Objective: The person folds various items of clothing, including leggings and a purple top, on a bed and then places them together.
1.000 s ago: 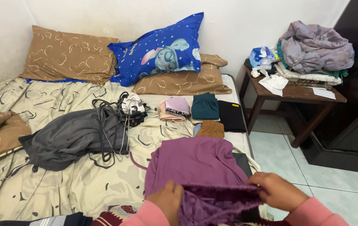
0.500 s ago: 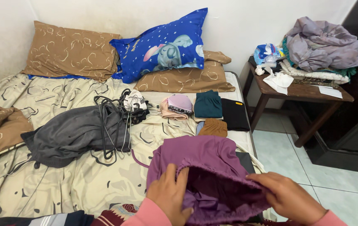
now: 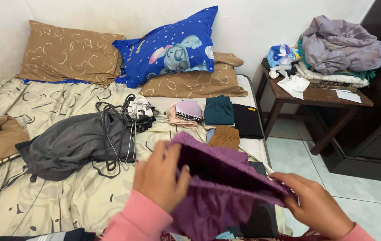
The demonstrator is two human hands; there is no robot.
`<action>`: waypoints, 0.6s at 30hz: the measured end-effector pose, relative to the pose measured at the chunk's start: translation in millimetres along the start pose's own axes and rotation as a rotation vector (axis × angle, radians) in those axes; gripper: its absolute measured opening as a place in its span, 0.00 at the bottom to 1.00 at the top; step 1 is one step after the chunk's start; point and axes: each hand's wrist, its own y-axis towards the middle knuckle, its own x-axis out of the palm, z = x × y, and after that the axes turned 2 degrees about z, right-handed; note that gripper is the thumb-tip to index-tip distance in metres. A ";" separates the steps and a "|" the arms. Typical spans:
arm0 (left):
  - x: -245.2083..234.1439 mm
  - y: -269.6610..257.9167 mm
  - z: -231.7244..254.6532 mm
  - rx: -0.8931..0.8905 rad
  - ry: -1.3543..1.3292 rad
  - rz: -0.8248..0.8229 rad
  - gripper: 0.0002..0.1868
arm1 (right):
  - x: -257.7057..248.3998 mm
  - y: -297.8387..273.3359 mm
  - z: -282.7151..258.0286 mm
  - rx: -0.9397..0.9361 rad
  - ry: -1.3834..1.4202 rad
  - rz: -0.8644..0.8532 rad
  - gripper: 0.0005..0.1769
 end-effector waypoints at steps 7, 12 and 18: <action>-14.0 26.7 -7.2 -0.017 0.117 -0.019 0.24 | -19.5 22.1 6.9 0.089 0.320 -0.093 0.29; -33.3 51.0 -20.7 0.118 -0.040 -0.067 0.22 | -72.5 35.2 13.0 -0.067 0.684 -0.056 0.27; -40.7 65.4 6.9 0.205 -0.201 -0.051 0.26 | -67.7 39.5 4.6 -0.344 0.499 -0.489 0.17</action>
